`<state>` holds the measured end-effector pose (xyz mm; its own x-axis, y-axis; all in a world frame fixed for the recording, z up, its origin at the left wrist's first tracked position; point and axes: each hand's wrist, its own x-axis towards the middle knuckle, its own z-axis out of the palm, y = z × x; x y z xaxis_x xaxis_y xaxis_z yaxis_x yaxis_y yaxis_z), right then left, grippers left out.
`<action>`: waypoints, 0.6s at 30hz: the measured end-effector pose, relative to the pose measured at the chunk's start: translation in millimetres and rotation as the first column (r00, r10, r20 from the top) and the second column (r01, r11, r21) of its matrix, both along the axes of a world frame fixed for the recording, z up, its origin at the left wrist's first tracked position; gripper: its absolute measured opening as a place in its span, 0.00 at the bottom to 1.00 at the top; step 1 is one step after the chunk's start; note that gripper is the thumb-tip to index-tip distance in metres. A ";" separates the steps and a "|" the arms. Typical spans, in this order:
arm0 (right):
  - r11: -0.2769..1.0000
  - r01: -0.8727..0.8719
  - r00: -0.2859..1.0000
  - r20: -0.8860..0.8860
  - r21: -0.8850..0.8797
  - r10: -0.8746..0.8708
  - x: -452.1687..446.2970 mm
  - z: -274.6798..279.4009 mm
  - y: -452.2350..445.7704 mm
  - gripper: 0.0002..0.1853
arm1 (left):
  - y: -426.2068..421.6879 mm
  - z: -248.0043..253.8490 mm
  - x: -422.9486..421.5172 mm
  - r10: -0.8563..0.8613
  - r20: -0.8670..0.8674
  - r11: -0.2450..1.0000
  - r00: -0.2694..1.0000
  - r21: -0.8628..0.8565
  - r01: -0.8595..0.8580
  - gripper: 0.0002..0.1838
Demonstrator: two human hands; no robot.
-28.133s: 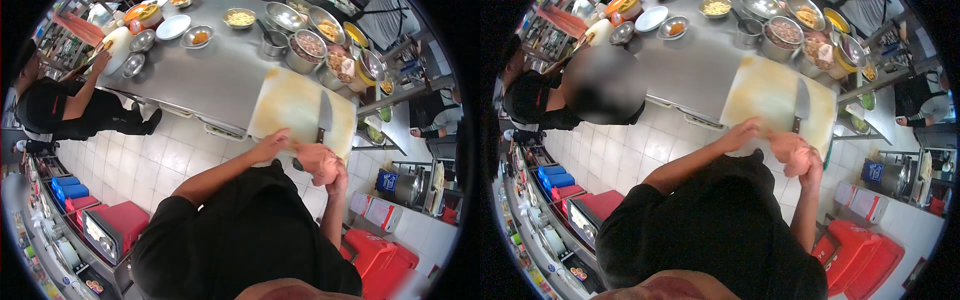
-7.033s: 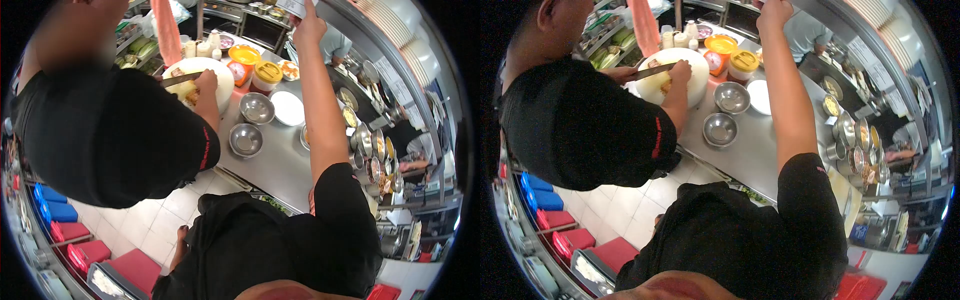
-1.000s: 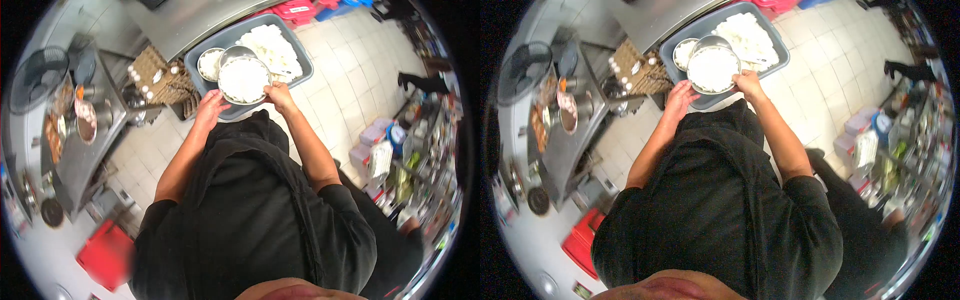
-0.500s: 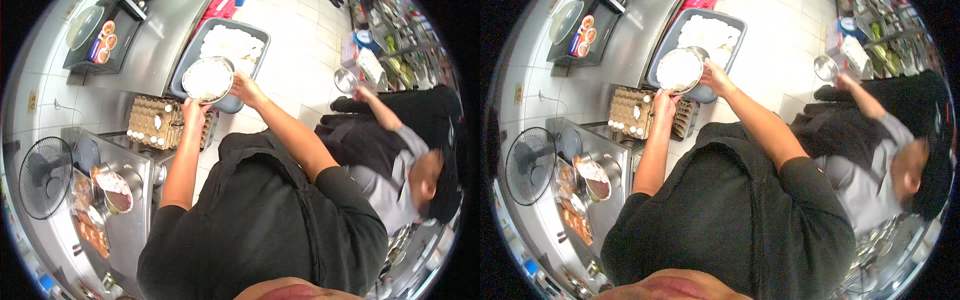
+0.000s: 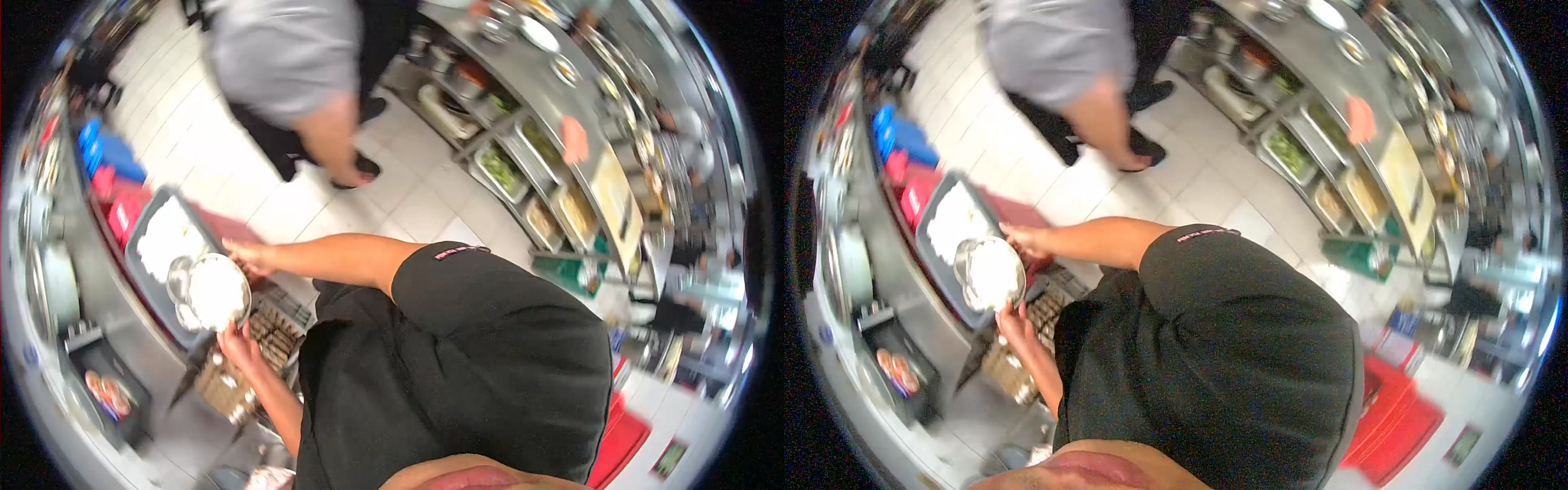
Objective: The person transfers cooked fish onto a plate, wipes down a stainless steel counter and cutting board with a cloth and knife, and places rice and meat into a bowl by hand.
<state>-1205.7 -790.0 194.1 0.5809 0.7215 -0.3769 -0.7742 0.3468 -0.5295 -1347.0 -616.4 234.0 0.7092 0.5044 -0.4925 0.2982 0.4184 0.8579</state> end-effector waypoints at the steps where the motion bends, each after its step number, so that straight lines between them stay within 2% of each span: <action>1: 0.998 0.056 0.998 0.016 -0.030 -0.055 -19.2 2.7 -33.1 0.49 | -17.9 -3.7 -10.1 -0.089 0.003 0.996 0.996 -0.007 0.089 0.16; 4: 0.982 0.170 0.985 0.011 -0.079 -0.170 -89.3 11.6 -149.7 0.46 | -111.3 11.5 -34.9 -0.323 0.009 0.946 0.946 -0.013 0.323 0.21; 5: 0.980 0.165 0.986 0.026 -0.108 -0.163 -109.9 1.9 -188.9 0.44 | -133.3 3.8 -41.3 -0.387 -0.023 0.922 0.922 -0.016 0.387 0.21; 6: 0.950 0.193 0.980 -0.007 -0.244 -0.201 -121.3 -36.6 -216.8 0.41 | -151.2 -6.5 -44.2 -0.452 -0.060 0.892 0.890 -0.025 0.451 0.22; 7: 0.908 0.261 0.959 -0.023 -0.328 -0.284 -149.0 -37.2 -261.4 0.38 | -175.5 -13.8 -48.3 -0.523 -0.078 0.852 0.849 -0.063 0.519 0.20; 9: 0.820 0.443 0.877 -0.016 -0.364 -0.481 -209.3 -54.3 -348.7 0.26 | -237.1 -15.2 -64.1 -0.623 -0.075 0.781 0.778 -0.119 0.614 0.18; 11: 0.688 0.609 0.753 0.016 -0.396 -0.658 -269.5 -56.1 -428.6 0.19 | -309.8 1.0 -83.6 -0.666 -0.054 0.741 0.744 -0.160 0.652 0.17; 13: 0.610 0.731 0.639 -0.009 -0.305 -0.770 -317.4 -80.4 -497.6 0.15 | -355.6 -7.9 -82.8 -0.763 -0.050 0.642 0.645 -0.175 0.746 0.17; 14: 0.507 0.763 0.565 0.034 -0.401 -0.824 -343.6 -59.5 -527.5 0.14 | -381.5 -14.6 -84.9 -0.811 -0.056 0.583 0.583 -0.159 0.797 0.17; 15: 0.392 0.778 0.489 0.082 -0.491 -0.868 -363.9 -33.0 -549.7 0.13 | -408.9 -14.9 -87.9 -0.819 -0.030 0.566 0.573 -0.203 0.799 0.17; 18: 0.191 0.825 0.351 0.217 -0.532 -0.911 -391.6 -17.4 -613.3 0.10 | -486.3 11.1 -99.2 -0.868 -0.004 0.484 0.497 -0.231 0.844 0.17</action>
